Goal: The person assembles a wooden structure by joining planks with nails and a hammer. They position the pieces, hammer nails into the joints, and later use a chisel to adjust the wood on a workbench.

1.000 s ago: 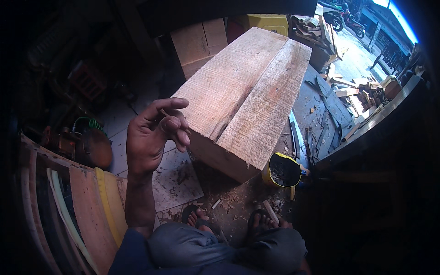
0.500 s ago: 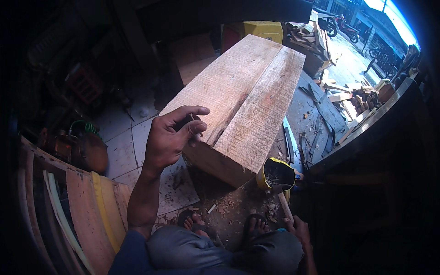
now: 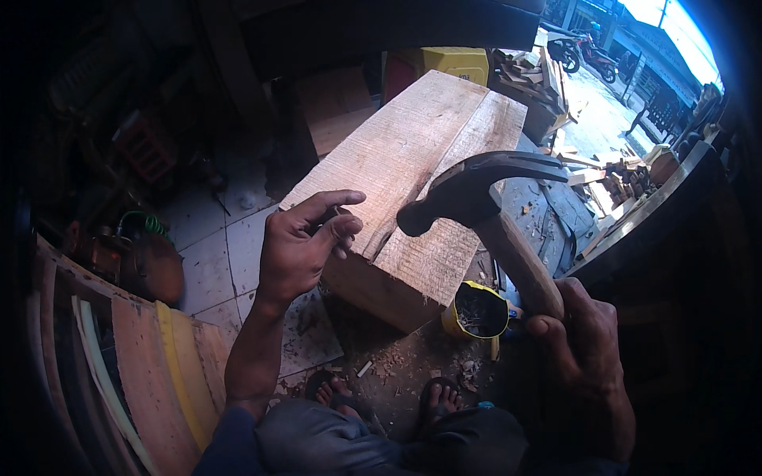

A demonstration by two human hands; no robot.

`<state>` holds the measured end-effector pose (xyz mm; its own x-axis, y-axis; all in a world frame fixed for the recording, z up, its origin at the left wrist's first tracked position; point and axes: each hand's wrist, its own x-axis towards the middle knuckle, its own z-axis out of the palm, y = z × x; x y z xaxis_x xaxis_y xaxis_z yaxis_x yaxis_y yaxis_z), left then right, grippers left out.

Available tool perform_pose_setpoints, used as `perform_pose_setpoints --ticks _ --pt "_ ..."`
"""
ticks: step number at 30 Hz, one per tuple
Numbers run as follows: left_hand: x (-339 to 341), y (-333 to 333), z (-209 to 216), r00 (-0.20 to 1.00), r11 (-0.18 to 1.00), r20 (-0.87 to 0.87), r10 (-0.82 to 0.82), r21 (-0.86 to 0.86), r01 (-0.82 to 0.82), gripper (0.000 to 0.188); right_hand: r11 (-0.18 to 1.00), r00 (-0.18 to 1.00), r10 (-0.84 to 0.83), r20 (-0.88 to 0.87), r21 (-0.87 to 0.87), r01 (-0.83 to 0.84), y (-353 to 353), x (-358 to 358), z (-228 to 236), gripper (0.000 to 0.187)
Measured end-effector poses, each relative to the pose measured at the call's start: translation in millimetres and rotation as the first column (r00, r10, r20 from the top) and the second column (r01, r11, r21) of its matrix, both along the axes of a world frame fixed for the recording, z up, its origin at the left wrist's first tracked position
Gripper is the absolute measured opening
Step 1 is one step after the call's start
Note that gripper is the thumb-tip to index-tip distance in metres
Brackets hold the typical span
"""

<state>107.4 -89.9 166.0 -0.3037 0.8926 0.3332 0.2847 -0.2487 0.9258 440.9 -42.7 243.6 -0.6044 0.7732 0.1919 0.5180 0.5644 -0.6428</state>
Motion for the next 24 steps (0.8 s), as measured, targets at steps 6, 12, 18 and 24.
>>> perform_pose_setpoints --ticks 6,12,18,24 --pt "0 2 1 1.0 0.999 0.029 0.004 -0.044 -0.003 0.029 0.983 0.991 0.095 0.095 0.146 -0.108 2 -37 29 0.035" --pt "-6 -3 -3 0.975 0.998 -0.209 0.07 0.012 -0.069 0.053 0.93 0.982 0.189 0.015 0.317 -0.183 11 -63 39 0.059" --pt "-2 3 -3 0.976 0.997 -0.208 0.068 0.042 -0.06 0.071 0.925 0.936 0.22 0.275 0.246 -0.289 7 -70 53 0.068" --pt "-2 0 -2 0.974 0.995 -0.22 0.049 0.091 -0.029 0.073 0.886 0.987 0.159 -0.008 0.441 -0.14 11 -69 38 0.064"
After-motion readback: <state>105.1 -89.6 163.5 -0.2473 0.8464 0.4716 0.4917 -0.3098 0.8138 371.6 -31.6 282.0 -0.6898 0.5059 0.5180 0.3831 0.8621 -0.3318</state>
